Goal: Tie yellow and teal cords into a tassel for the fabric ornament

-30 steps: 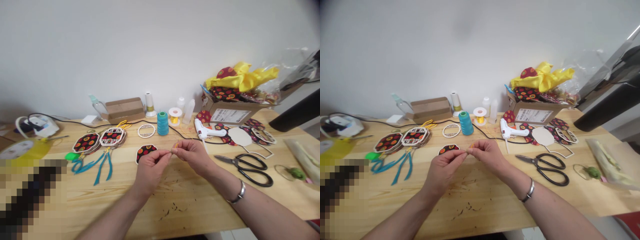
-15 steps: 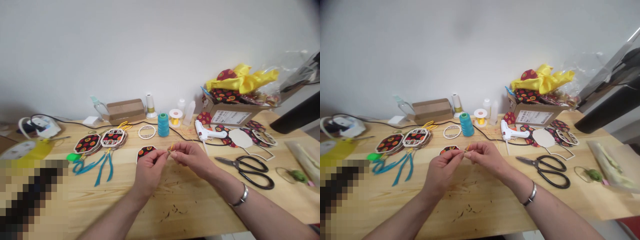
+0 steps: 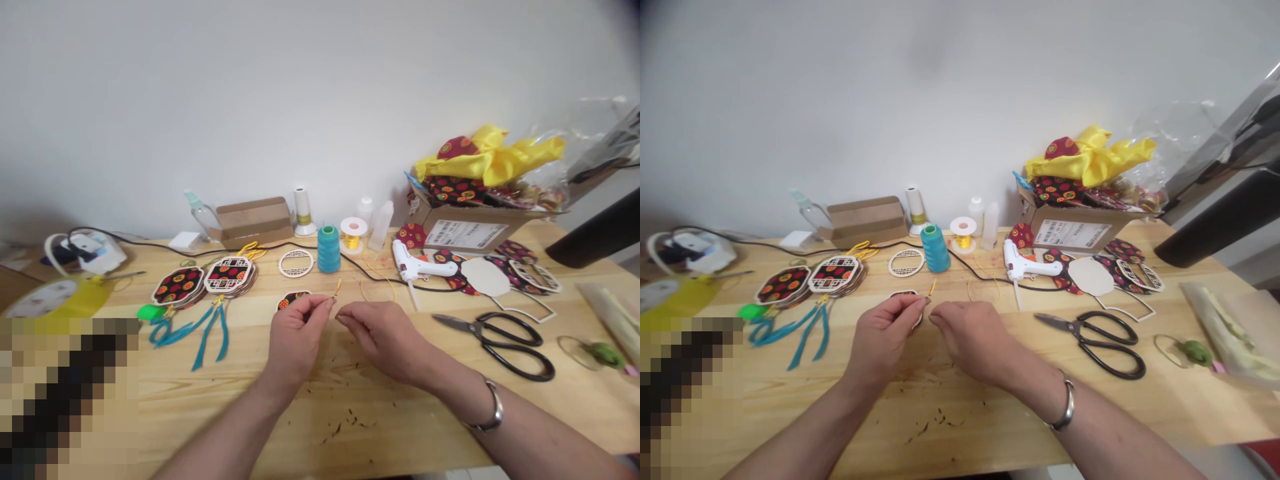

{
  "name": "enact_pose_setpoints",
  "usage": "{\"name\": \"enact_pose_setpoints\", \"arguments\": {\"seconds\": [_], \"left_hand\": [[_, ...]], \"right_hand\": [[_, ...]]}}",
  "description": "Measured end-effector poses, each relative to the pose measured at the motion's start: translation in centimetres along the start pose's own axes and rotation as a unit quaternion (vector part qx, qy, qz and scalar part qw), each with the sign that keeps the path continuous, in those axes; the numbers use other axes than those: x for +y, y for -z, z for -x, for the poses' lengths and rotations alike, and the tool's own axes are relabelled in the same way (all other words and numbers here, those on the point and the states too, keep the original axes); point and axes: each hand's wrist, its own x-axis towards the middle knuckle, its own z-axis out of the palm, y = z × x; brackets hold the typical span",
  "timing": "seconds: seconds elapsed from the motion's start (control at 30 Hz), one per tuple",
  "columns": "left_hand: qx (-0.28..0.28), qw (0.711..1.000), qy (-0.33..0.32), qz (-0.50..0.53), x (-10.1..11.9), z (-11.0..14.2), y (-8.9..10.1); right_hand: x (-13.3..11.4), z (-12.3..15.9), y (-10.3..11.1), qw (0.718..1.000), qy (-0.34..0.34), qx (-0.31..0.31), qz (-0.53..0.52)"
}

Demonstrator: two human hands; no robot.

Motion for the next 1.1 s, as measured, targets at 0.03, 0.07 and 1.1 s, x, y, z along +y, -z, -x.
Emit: {"name": "enact_pose_setpoints", "arguments": {"seconds": [0.03, 0.07, 1.1], "left_hand": [[-0.001, 1.0, -0.001, -0.001, 0.0, 0.0, 0.0], [-0.002, 1.0, -0.002, -0.001, 0.0, 0.0, 0.0], [0.003, 1.0, -0.011, 0.006, -0.5, 0.0, -0.2]], "right_hand": [[-0.1, 0.0, 0.0, 0.999, 0.013, -0.005, 0.03], [-0.1, 0.1, 0.0, 0.998, 0.023, -0.009, 0.057], [0.8, -0.3, 0.7, 0.989, 0.024, 0.144, -0.013]]}}
